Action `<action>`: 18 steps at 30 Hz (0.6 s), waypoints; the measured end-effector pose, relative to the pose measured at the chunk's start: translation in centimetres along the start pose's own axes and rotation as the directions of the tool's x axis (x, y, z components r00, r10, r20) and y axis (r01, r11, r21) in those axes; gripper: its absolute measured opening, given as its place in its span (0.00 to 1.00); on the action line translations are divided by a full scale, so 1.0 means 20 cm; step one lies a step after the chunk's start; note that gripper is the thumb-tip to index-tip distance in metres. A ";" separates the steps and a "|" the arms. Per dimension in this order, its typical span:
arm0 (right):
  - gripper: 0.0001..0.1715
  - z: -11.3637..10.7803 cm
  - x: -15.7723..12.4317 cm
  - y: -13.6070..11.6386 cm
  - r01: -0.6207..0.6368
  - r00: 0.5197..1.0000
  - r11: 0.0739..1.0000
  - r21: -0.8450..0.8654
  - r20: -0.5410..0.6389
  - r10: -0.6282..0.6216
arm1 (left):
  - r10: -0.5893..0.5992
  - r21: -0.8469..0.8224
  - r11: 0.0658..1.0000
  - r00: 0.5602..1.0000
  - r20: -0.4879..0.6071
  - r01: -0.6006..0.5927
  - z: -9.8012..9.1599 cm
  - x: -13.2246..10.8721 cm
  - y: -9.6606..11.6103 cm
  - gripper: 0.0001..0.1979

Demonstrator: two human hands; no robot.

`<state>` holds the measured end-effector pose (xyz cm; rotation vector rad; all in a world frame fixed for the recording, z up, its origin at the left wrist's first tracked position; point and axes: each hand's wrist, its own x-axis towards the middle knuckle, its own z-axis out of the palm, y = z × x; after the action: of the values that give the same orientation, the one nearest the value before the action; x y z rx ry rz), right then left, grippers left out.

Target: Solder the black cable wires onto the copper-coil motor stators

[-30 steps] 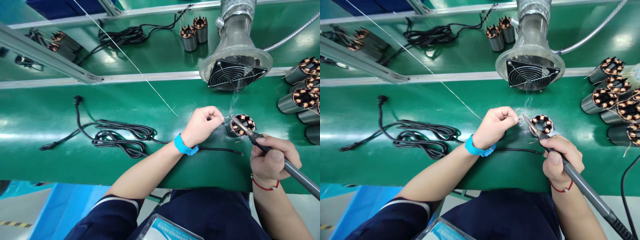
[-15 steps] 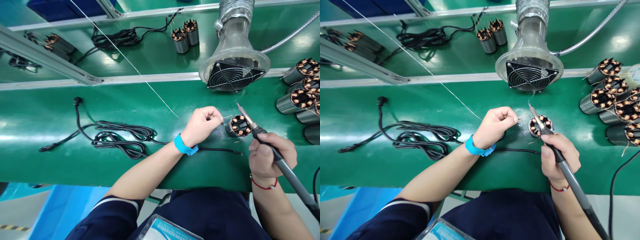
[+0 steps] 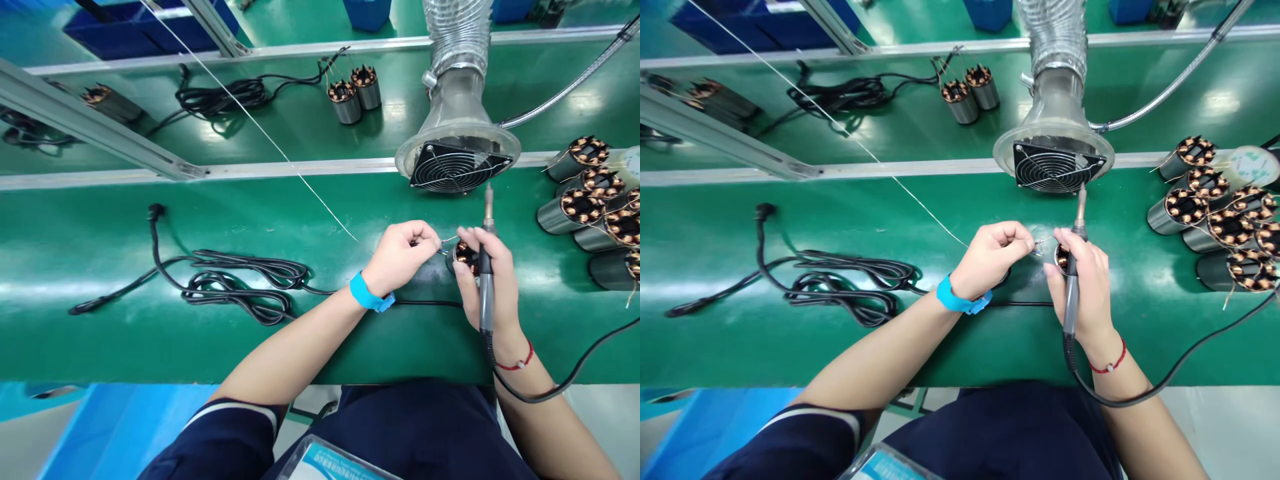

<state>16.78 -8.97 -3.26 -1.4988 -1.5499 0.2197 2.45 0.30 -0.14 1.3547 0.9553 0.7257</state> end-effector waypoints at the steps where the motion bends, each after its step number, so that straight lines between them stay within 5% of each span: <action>1: 0.29 0.00 0.00 0.00 -0.003 1.000 1.000 0.000 0.016 0.003 | 0.006 -0.001 1.000 1.000 0.002 -0.006 0.00 0.00 0.00 0.06; 6: 0.32 -0.02 0.01 -0.07 -0.035 0.999 0.999 -0.041 -0.043 0.033 | 0.035 -0.005 0.999 0.999 0.034 -0.035 -0.01 0.00 0.00 0.07; 12: 0.23 0.01 0.06 -0.12 0.098 0.995 0.975 -0.198 -0.014 -0.103 | 0.087 -0.020 0.996 0.996 0.020 -0.086 0.00 -0.02 0.00 0.03; 18: 0.27 0.04 0.04 -0.08 -0.005 0.993 0.999 0.052 -0.116 0.011 | 0.261 0.053 0.963 0.965 0.036 -0.262 -0.03 -0.02 0.01 0.07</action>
<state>15.25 -8.29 -2.07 -1.4523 -1.4360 0.1723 1.79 0.17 0.08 1.5567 0.7869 0.8808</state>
